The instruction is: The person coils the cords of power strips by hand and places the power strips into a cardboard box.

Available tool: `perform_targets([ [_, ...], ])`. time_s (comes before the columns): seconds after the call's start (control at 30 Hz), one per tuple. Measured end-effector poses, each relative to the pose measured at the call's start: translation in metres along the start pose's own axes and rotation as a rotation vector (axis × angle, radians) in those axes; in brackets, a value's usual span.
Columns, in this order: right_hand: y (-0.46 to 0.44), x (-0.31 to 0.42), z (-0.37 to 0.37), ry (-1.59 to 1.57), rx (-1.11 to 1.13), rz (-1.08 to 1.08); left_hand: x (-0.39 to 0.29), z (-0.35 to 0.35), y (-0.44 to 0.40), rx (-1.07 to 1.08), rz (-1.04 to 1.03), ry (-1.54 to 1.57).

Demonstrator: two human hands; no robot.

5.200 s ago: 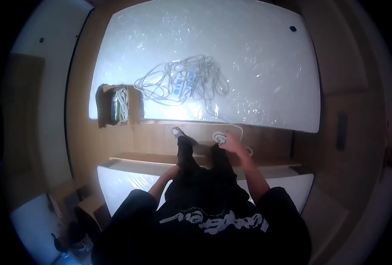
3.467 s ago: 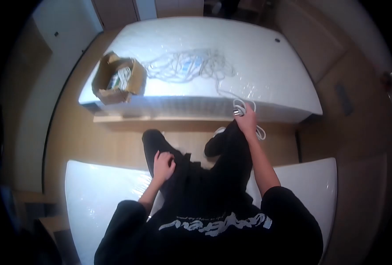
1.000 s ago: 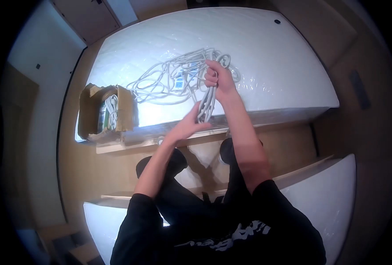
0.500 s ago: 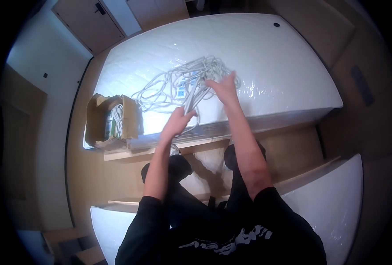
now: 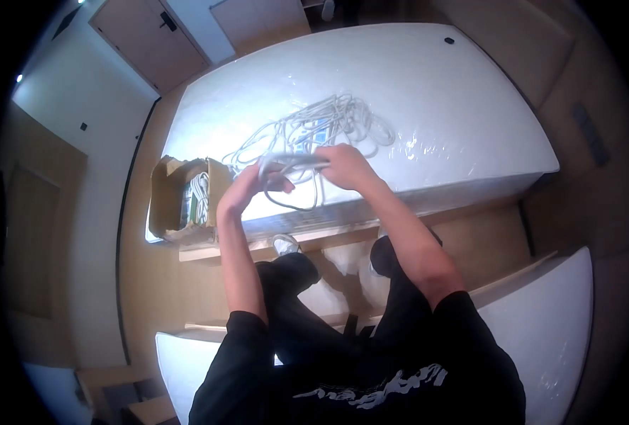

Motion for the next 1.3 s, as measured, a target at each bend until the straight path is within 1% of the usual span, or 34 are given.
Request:
perform_targets([
  [0.03,0.000,-0.015,0.005,-0.197,-0.050,-0.176,0.002,0.011,-0.002,-0.045,-0.057,0.080],
  [0.07,-0.001,-0.022,0.015,-0.267,-0.149,-0.188,0.009,0.015,-0.005,0.017,-0.074,0.106],
  [0.1,-0.006,-0.023,0.016,-0.258,-0.156,-0.174,0.005,0.011,-0.007,0.078,-0.093,0.132],
  [0.13,-0.005,-0.028,0.010,-0.391,-0.091,-0.294,0.007,0.004,-0.012,0.078,-0.118,0.253],
  [0.17,-0.001,-0.032,0.002,-0.525,-0.022,-0.418,0.006,-0.002,-0.018,0.084,-0.189,0.401],
  [0.2,-0.002,-0.022,0.001,-0.584,-0.081,-0.406,0.006,-0.008,-0.026,0.059,-0.272,0.522],
  [0.23,-0.004,-0.012,0.002,-0.578,-0.078,-0.399,0.003,-0.011,-0.032,0.032,-0.356,0.643],
  [0.27,-0.005,-0.006,0.001,-0.640,-0.033,-0.463,0.001,-0.009,-0.036,-0.048,-0.370,0.693],
  [0.3,-0.005,-0.002,-0.002,-0.702,0.011,-0.529,-0.003,-0.013,-0.041,-0.047,-0.377,0.694],
  [0.33,-0.005,-0.001,-0.006,-0.744,0.055,-0.525,-0.004,-0.014,-0.047,-0.095,-0.391,0.810],
  [0.37,-0.004,0.000,-0.008,-0.742,0.052,-0.520,-0.006,-0.013,-0.051,-0.141,-0.404,0.924],
  [0.43,-0.002,0.004,-0.008,-0.639,0.115,-0.600,-0.009,-0.011,-0.059,-0.173,-0.373,0.859],
  [0.47,0.001,0.006,-0.009,-0.554,0.210,-0.599,-0.003,-0.006,-0.060,-0.337,-0.335,0.770],
  [0.5,0.003,0.002,-0.021,-0.554,0.212,-0.601,0.002,-0.004,-0.060,-0.499,-0.293,0.678],
  [0.57,0.000,-0.001,-0.047,-0.244,0.177,-0.352,0.010,-0.006,-0.061,-0.515,-0.250,0.703],
  [0.6,0.002,0.006,-0.051,-0.149,0.321,-0.360,0.013,-0.006,-0.057,-0.559,-0.232,0.733],
  [0.67,0.005,0.015,-0.056,-0.145,0.315,-0.339,0.017,-0.008,-0.047,-0.614,-0.207,0.765],
  [0.73,0.006,0.029,-0.049,-0.130,0.268,-0.273,0.006,-0.008,-0.032,-0.750,-0.353,0.558],
  [0.77,0.009,0.033,-0.050,-0.136,0.274,-0.273,0.002,-0.007,-0.023,-0.813,-0.420,0.447],
  [0.8,0.009,0.039,-0.050,-0.102,0.277,-0.184,0.002,-0.002,-0.018,-0.864,-0.478,0.541],
  [0.83,0.009,0.044,-0.050,-0.068,0.279,-0.095,0.001,0.001,-0.015,-0.862,-0.459,0.527],
  [0.9,0.012,0.044,-0.049,-0.065,0.299,-0.057,0.002,0.002,-0.018,-0.640,-0.320,0.684],
  [0.97,0.018,0.048,-0.051,-0.066,0.326,-0.032,0.014,0.011,-0.019,-0.548,-0.247,0.748],
  [1.0,0.020,0.052,-0.047,-0.054,0.280,-0.013,0.021,0.017,-0.020,-0.582,-0.278,0.792],
  [1.03,0.020,0.055,-0.041,-0.036,0.230,0.010,0.027,0.021,-0.021,-0.555,-0.274,0.845],
  [1.07,0.020,0.059,-0.037,0.014,0.199,-0.017,0.033,0.026,-0.024,-0.554,-0.255,0.910],
  [1.1,0.021,0.060,-0.034,0.021,0.202,-0.016,0.032,0.025,-0.023,-0.556,-0.235,0.974],
  [1.13,0.020,0.063,-0.025,0.043,0.059,0.021,0.031,0.021,-0.022,-0.557,-0.238,0.980],
  [1.17,0.019,0.066,-0.017,0.062,-0.085,0.061,0.033,0.016,-0.020,-0.565,-0.244,1.059],
  [1.2,0.018,0.063,-0.016,0.063,-0.082,0.066,0.031,0.011,-0.019,-0.574,-0.249,1.135],
  [1.23,0.015,0.055,-0.023,-0.140,0.146,0.034,0.036,0.010,-0.021,-0.533,-0.261,1.129],
  [1.27,0.016,0.049,-0.032,-0.343,0.374,0.000,0.039,0.008,-0.021,-0.563,-0.289,1.111],
  [1.3,0.014,0.044,-0.033,-0.343,0.374,0.000,0.036,0.000,-0.019,-0.593,-0.316,1.092],
])
Point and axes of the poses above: each hand's wrist, its own y-axis away from the middle knuckle, its own z-axis out of the back of the hand, x = y × z, the point moved 5 cm from there along -y, towards the middle knuckle, and after that the axes turned 14 degrees about y, right-handed, at the moved point
